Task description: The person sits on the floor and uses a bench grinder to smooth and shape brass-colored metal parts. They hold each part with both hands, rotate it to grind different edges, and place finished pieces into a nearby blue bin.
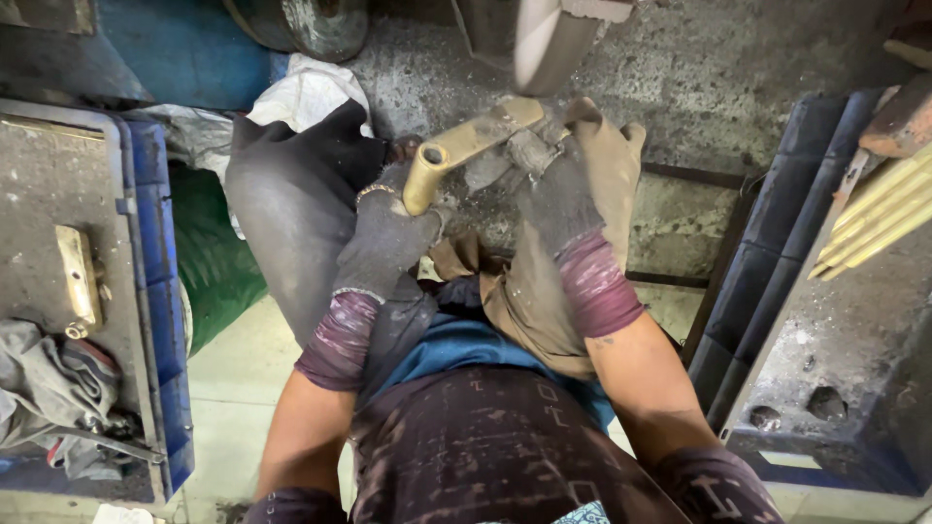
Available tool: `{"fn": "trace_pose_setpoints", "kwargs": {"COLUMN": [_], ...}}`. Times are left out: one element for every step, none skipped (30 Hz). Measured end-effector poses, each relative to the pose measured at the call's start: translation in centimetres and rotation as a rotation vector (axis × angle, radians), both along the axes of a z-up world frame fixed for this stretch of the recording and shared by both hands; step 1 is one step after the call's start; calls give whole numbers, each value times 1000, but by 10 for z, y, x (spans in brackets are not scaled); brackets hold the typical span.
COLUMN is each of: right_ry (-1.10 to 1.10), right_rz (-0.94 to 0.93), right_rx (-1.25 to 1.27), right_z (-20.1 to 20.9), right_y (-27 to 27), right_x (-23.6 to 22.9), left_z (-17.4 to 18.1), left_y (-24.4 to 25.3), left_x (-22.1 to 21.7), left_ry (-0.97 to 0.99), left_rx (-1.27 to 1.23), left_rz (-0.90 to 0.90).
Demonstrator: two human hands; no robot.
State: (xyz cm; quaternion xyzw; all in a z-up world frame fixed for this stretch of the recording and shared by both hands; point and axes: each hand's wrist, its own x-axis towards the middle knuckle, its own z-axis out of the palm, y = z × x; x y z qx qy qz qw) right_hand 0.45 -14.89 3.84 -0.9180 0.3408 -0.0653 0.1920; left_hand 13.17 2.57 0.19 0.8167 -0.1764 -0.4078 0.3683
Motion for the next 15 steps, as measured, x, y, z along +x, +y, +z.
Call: {"fn": "trace_pose_setpoints", "kwargs": {"right_ry": [-50, -101, -2, 94, 190, 180, 169, 158, 127, 95, 63, -41, -147, -255, -497], "right_rz": [32, 64, 16, -30, -76, -84, -92, -101, -157, -213, -269, -343, -415, -488, -570], "right_rx": [-28, -57, -6, 46, 97, 118, 139, 159, 232, 306, 381, 563, 745, 928, 1174], "right_z": [1, 2, 5, 6, 7, 8, 6, 3, -2, -10, -20, -32, -46, -61, -77], "right_y": [2, 3, 2, 1, 0, -1, -2, -2, -3, -3, -2, 0, 1, 4, 6], "right_x": [4, 7, 8, 9, 10, 9, 7, 5, 3, 3, 2, 1, -1, -3, -1], "left_z": [3, 6, 9, 11, 13, 14, 15, 15, 15, 14, 13, 11, 9, 8, 6], "left_y": [-2, -4, -5, -8, -10, -11, -11, -12, -13, -15, -16, -18, -20, -21, -23], "left_x": [0, 0, 0, 1, 2, 2, 2, 2, 3, 3, 2, 2, 2, 2, 2], "left_ry": [54, 105, 155, 202, 138, 75, 12, 16, 21, 25, 46, 67, 88, 89, 91], "left_rx": [26, 17, 9, -1, -12, -19, -26, 17, 59, 102, 116, 129, 143, 99, 54], "left_rz": [17, 45, 72, 101, 77, 55, 33, 19, 4, -10, -1, 9, 19, 16, 14]}}
